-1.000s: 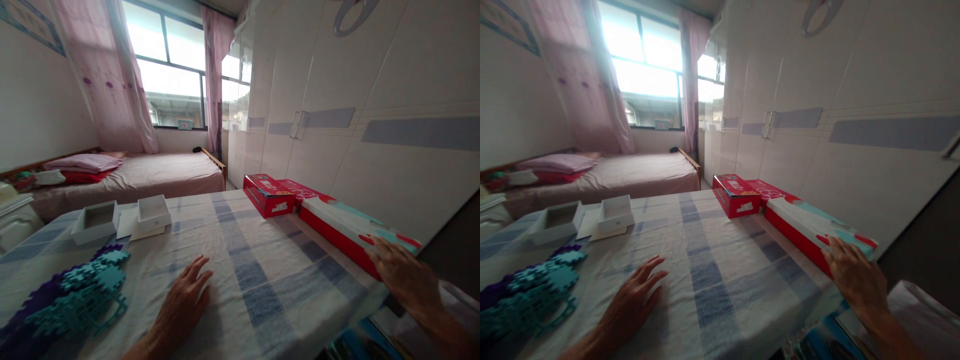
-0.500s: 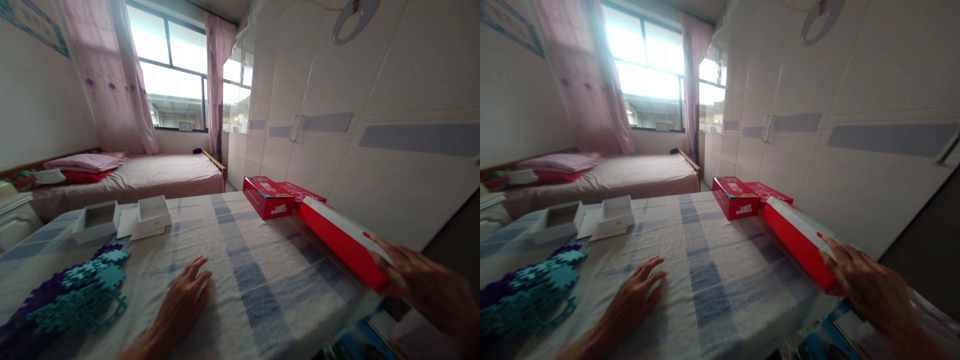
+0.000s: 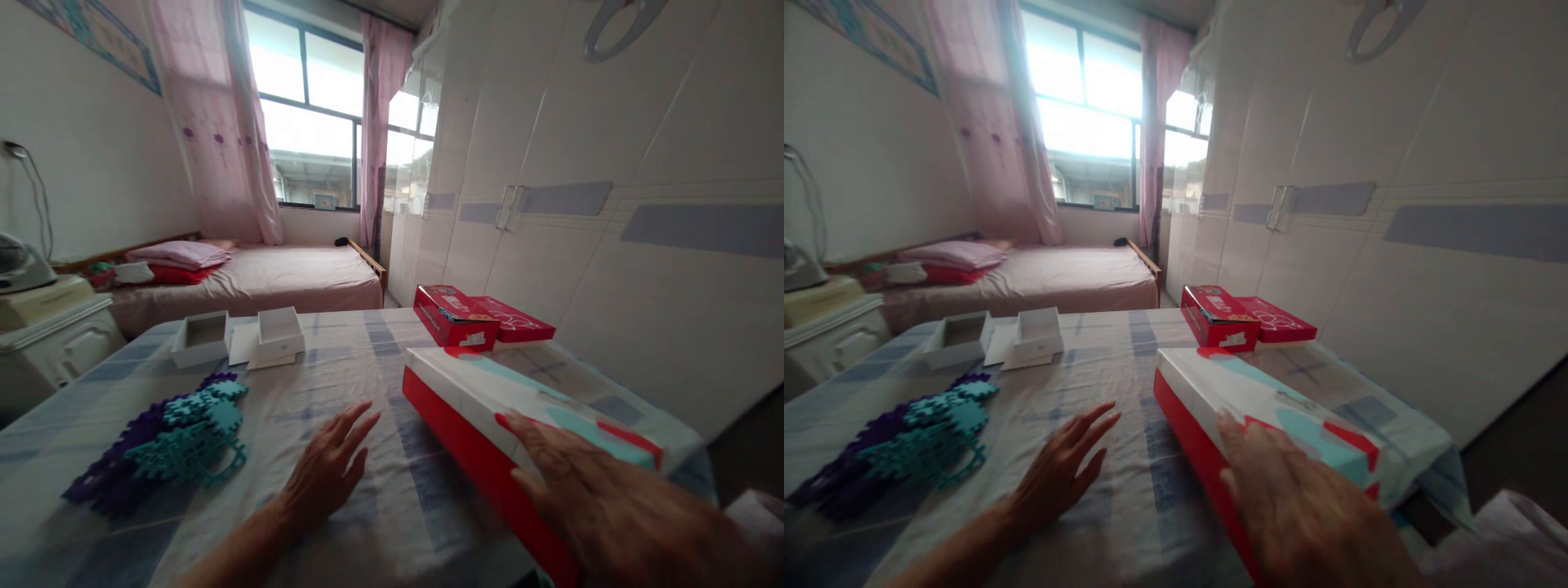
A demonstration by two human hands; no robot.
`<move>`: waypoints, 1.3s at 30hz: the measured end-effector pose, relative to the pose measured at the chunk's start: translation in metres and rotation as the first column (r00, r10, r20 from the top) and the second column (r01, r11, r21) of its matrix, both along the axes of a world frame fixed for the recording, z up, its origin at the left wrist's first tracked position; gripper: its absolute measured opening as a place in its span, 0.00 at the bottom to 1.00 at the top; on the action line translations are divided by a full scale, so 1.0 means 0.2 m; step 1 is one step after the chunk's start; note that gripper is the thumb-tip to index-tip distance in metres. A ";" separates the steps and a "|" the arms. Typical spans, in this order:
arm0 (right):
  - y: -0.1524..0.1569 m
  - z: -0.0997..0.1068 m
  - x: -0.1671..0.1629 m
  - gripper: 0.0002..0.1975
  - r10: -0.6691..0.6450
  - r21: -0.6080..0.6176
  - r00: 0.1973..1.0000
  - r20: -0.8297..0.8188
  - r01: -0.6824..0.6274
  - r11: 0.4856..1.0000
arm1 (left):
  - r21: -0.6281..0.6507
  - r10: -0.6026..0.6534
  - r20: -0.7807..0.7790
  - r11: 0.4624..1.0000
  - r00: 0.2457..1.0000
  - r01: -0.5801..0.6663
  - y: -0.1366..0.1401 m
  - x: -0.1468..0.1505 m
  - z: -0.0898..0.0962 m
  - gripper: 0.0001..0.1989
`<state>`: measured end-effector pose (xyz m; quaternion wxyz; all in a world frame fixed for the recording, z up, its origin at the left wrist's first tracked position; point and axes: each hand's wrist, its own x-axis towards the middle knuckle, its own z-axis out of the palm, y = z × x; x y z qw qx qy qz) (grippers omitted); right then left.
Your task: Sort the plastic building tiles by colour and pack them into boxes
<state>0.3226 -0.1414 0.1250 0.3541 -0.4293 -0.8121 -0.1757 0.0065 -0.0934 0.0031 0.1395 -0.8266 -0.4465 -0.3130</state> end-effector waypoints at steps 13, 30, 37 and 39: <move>0.10 0.04 -0.51 0.25 -0.038 0.450 0.846 0.532 -0.245 0.859 | 0.003 -0.096 -0.015 0.995 0.995 0.096 -0.04 0.02 0.02 0.28; 0.25 -0.28 -0.51 0.16 0.274 0.287 0.944 0.183 -0.318 0.904 | 0.056 -0.027 0.152 0.998 0.988 0.019 0.05 -0.03 -0.05 0.23; 0.62 -0.34 -0.10 0.22 -0.077 -0.406 0.928 -0.366 -0.085 0.910 | -0.219 -0.080 0.461 0.955 0.884 0.200 0.06 0.00 0.05 0.20; 0.65 -0.34 -0.10 0.24 -0.037 -0.599 0.912 -0.408 -0.237 0.764 | -0.320 -0.050 0.556 0.909 0.830 0.269 0.05 0.03 0.11 0.21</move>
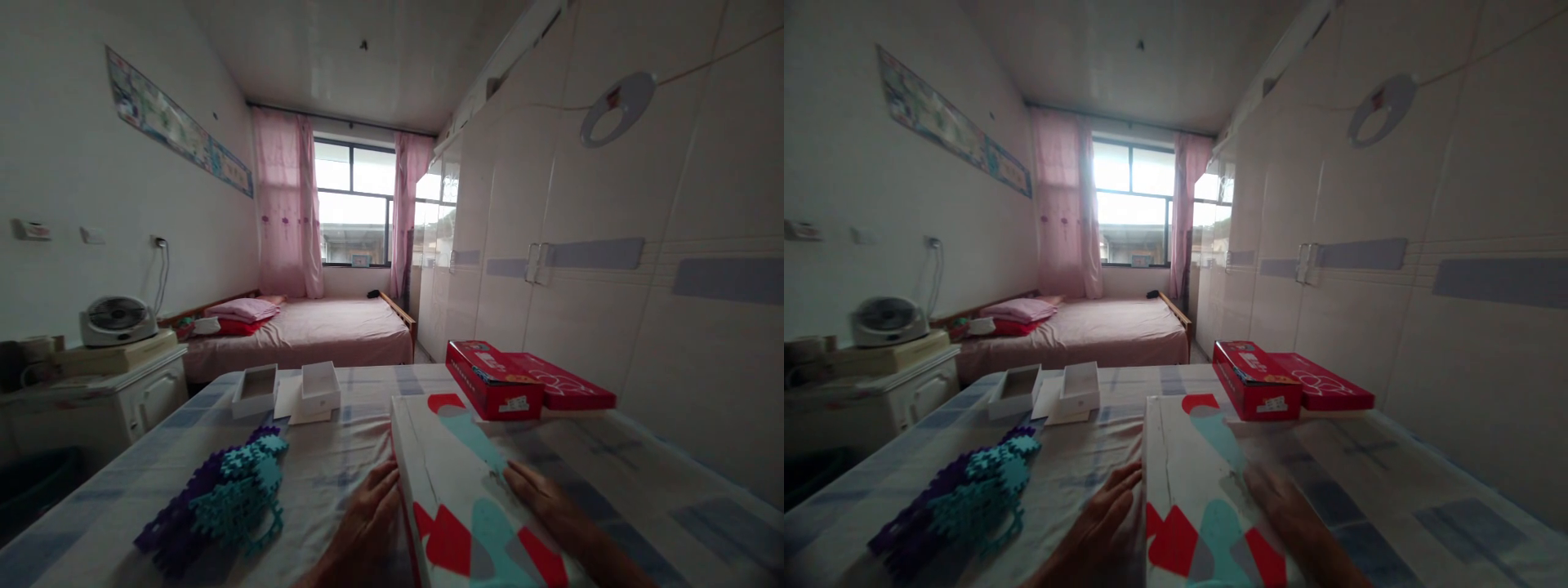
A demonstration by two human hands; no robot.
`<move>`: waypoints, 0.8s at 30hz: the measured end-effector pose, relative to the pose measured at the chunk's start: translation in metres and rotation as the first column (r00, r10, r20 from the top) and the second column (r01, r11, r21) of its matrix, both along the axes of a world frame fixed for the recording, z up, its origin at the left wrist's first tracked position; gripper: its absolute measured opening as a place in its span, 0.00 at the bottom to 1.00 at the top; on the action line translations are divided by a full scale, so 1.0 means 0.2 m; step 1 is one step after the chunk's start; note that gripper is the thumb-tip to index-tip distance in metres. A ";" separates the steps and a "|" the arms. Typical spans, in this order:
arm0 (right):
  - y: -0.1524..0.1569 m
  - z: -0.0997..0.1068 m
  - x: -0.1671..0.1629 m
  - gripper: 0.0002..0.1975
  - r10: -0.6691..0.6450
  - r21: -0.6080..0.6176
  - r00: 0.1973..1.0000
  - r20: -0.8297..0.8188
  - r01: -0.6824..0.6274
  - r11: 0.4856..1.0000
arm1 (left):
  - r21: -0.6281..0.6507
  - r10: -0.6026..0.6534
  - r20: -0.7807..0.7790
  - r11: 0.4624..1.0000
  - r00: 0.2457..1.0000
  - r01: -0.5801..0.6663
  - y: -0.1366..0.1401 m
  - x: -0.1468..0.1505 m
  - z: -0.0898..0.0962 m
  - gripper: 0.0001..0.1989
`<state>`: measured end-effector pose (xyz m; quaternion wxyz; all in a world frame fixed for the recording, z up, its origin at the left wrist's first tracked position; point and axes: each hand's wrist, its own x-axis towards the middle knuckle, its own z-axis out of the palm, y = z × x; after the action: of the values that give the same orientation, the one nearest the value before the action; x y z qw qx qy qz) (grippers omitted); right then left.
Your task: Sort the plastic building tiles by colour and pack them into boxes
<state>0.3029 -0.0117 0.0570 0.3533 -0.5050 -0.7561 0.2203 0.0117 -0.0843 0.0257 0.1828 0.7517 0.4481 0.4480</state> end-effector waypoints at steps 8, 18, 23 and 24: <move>-0.17 0.14 -0.14 0.28 0.186 -0.362 0.883 -0.431 -0.358 0.861 | -0.139 0.157 0.168 0.981 0.973 -0.134 -0.07 0.05 0.13 0.25; -0.14 0.04 -0.14 0.32 -0.201 -0.434 0.774 -0.601 -0.106 0.894 | 0.059 -0.031 0.152 0.998 0.988 0.022 0.02 0.35 0.50 0.25; -0.33 0.00 0.01 0.34 -0.089 -0.039 0.838 -0.538 0.081 0.996 | -0.002 -0.216 0.011 0.976 0.976 0.216 0.12 0.53 0.46 0.30; -0.39 0.00 0.03 0.37 -0.047 0.066 0.876 -0.480 0.090 0.994 | -0.009 -0.250 -0.032 0.968 0.968 0.250 0.12 0.56 0.45 0.33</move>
<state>0.3098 -0.0889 0.0561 0.5576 -0.4457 -0.6363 0.2923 0.1246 -0.0597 0.1161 0.2323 0.8091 0.3537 0.4078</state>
